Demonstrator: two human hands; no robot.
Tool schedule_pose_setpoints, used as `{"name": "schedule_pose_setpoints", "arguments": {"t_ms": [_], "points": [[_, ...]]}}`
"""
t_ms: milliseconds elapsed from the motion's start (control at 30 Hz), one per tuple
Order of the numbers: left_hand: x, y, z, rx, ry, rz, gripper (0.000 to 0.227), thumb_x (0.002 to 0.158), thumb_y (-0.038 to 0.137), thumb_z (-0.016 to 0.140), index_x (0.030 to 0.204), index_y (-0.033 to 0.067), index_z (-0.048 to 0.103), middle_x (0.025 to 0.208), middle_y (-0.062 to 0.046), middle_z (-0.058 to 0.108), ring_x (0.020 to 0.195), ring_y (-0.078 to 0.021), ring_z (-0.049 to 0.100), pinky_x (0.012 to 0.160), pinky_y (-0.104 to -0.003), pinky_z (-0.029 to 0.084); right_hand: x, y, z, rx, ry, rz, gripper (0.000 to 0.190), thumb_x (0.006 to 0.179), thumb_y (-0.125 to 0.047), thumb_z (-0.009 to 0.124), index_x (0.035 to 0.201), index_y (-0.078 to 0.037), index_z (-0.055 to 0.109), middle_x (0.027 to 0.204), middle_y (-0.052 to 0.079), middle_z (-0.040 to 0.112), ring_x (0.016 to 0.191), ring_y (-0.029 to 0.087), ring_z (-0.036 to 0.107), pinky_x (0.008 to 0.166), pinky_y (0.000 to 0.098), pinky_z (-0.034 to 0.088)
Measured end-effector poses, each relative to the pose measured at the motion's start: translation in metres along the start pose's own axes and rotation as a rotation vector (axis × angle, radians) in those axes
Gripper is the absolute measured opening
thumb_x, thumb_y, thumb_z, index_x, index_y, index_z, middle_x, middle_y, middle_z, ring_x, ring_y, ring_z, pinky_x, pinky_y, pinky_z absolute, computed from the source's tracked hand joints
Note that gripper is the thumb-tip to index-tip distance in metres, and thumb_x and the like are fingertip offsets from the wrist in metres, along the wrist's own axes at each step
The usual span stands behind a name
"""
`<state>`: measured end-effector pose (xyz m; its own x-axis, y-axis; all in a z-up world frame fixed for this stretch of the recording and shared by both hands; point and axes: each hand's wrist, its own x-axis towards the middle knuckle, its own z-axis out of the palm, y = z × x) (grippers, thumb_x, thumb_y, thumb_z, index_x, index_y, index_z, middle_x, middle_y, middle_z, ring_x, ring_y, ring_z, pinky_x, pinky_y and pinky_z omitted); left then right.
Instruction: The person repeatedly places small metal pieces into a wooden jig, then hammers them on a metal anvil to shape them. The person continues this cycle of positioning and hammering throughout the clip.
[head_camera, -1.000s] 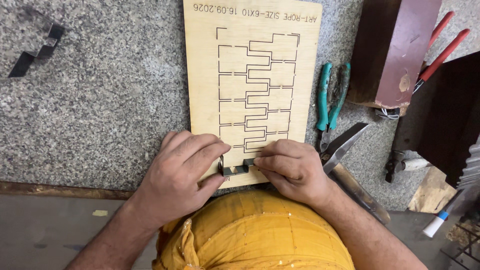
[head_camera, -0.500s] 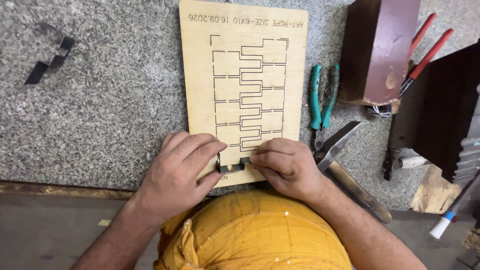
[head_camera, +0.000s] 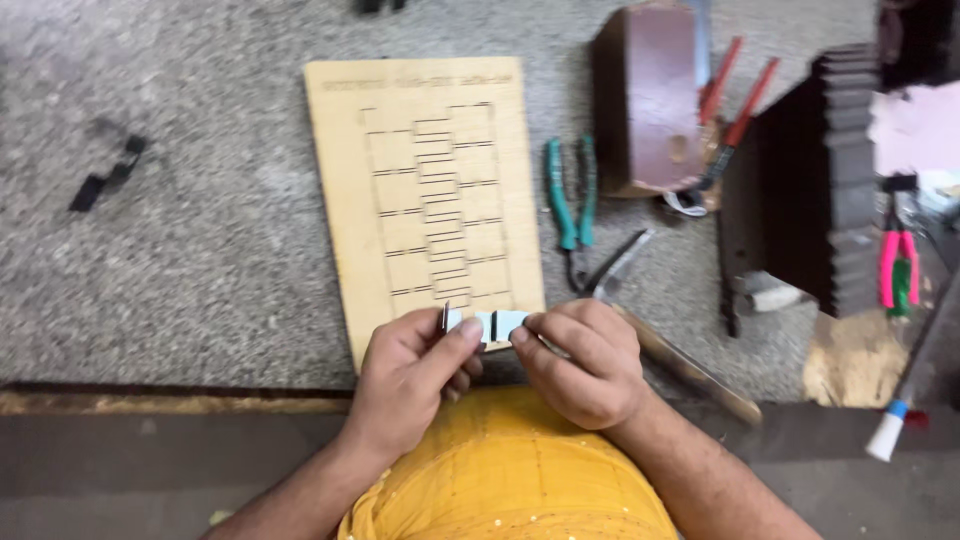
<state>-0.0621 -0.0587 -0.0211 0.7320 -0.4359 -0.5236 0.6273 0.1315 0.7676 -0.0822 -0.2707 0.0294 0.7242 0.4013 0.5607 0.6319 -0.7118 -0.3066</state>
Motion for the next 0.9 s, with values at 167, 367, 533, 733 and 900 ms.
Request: {"name": "schedule_pose_setpoints", "arguments": {"t_ms": [167, 367, 533, 733, 900], "points": [[0.027, 0.008, 0.046, 0.091, 0.033, 0.103, 0.031, 0.098, 0.028, 0.068, 0.081, 0.0023, 0.068, 0.065, 0.001, 0.065, 0.054, -0.0043, 0.054, 0.048, -0.022, 0.044, -0.075, -0.002, -0.051, -0.312, -0.094, 0.515, 0.044, 0.078, -0.012, 0.083, 0.116, -0.001, 0.063, 0.112, 0.017, 0.065, 0.100, 0.038, 0.063, 0.085, 0.0473, 0.052], [0.060, 0.011, 0.111, 0.090, 0.021, 0.159, 0.026, 0.097, 0.026, 0.068, 0.088, 0.0029, 0.071, 0.067, 0.001, 0.066, 0.054, -0.0045, 0.054, 0.047, -0.023, 0.044, -0.172, 0.019, -0.092, -0.220, -0.482, 0.783, 0.041, 0.080, -0.026, 0.080, 0.108, -0.003, 0.062, 0.092, 0.017, 0.064, 0.086, 0.042, 0.062, 0.072, 0.0501, 0.050], [0.099, -0.002, 0.182, 0.026, -0.042, 0.266, 0.025, 0.099, 0.026, 0.069, 0.089, 0.0028, 0.071, 0.071, 0.003, 0.067, 0.058, -0.0034, 0.057, 0.052, -0.022, 0.047, -0.217, 0.013, -0.143, 0.021, -0.435, 0.713, 0.035, 0.082, -0.021, 0.080, 0.106, -0.004, 0.061, 0.087, 0.016, 0.062, 0.075, 0.039, 0.062, 0.063, 0.0470, 0.049], [0.151, -0.031, 0.273, -0.024, -0.034, 0.334, 0.028, 0.098, 0.027, 0.071, 0.083, 0.0038, 0.067, 0.067, 0.003, 0.062, 0.055, -0.0044, 0.053, 0.049, -0.024, 0.043, -0.230, 0.047, -0.233, -0.118, -0.314, 1.027, 0.041, 0.074, -0.019, 0.084, 0.103, -0.004, 0.061, 0.085, 0.016, 0.069, 0.075, 0.031, 0.067, 0.065, 0.0412, 0.054], [0.175, -0.049, 0.312, 0.001, 0.083, 0.387, 0.028, 0.097, 0.023, 0.070, 0.076, 0.0041, 0.069, 0.063, 0.003, 0.063, 0.054, -0.0037, 0.052, 0.049, -0.025, 0.041, -0.217, 0.099, -0.270, -0.162, -0.155, 0.999, 0.060, 0.074, -0.015, 0.084, 0.129, -0.003, 0.060, 0.082, 0.014, 0.072, 0.067, 0.021, 0.074, 0.065, 0.0322, 0.057]]}}
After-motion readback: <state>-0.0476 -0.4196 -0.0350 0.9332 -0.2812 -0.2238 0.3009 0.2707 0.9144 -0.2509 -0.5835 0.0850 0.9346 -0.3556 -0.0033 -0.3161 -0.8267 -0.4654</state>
